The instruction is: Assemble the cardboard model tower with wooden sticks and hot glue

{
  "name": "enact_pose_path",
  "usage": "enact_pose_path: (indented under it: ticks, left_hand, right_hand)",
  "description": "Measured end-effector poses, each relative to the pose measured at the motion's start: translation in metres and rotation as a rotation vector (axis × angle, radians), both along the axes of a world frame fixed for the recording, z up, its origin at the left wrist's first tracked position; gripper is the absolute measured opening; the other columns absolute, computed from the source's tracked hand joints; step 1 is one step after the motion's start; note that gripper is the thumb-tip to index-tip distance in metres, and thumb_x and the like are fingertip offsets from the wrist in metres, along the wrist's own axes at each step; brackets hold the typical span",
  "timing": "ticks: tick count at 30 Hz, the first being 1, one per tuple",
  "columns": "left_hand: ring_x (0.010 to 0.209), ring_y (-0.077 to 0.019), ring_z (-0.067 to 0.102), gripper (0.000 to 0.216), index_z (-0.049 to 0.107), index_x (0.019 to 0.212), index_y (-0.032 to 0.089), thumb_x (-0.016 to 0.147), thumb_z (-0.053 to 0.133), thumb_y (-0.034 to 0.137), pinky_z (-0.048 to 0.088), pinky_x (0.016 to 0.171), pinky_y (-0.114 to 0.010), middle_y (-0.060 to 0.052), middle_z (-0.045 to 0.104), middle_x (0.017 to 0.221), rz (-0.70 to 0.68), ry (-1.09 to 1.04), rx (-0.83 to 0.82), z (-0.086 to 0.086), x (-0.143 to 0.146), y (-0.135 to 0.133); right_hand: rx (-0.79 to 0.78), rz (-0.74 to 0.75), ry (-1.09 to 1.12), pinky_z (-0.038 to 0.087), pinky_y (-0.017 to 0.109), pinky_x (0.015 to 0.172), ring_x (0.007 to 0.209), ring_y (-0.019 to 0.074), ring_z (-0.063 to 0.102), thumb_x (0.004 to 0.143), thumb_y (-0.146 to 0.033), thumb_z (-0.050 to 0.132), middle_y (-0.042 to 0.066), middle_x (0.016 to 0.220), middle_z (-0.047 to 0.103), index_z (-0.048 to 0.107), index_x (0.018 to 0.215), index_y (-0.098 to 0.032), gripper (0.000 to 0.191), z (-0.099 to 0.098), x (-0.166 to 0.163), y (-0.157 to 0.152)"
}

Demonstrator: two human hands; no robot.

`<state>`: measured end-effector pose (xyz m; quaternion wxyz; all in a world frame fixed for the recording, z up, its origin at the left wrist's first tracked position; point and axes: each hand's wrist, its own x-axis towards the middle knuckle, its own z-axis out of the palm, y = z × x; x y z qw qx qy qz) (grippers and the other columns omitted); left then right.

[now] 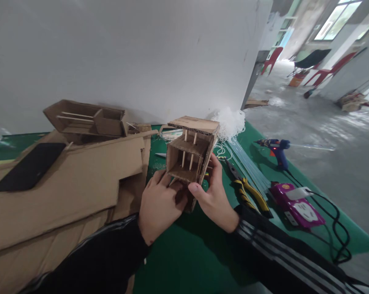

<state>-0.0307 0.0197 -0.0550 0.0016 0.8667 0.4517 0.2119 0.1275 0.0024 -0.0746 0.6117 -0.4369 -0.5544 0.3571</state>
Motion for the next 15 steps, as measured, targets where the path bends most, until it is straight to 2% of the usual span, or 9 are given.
enact_pose_path:
  ticks: [8, 15]
  left_hand:
    - [0.105, -0.0314, 0.059, 0.014, 0.073, 0.091, 0.024, 0.089, 0.060, 0.027, 0.048, 0.094, -0.051, -0.008, 0.069, 0.115, -0.033, 0.035, -0.006, -0.0023, 0.0000, 0.0006]
    - [0.108, -0.0309, 0.058, 0.018, 0.074, 0.099, 0.023, 0.086, 0.061, 0.023, 0.048, 0.097, -0.048, -0.008, 0.069, 0.108, -0.041, -0.019, 0.037, -0.0051, 0.0005, 0.0014]
  right_hand:
    - [-0.013, 0.023, 0.031, 0.040, 0.048, 0.115, 0.134, 0.0297, 0.046, 0.083, -0.057, 0.072, 0.017, 0.149, 0.037, 0.017, 0.151, -0.022, 0.094, -0.0001, -0.0009, 0.0005]
    - [0.000, 0.015, 0.019, 0.042, 0.048, 0.114, 0.135, 0.0299, 0.047, 0.083, -0.059, 0.071, 0.017, 0.150, 0.037, 0.018, 0.151, -0.023, 0.093, -0.0010, -0.0013, 0.0014]
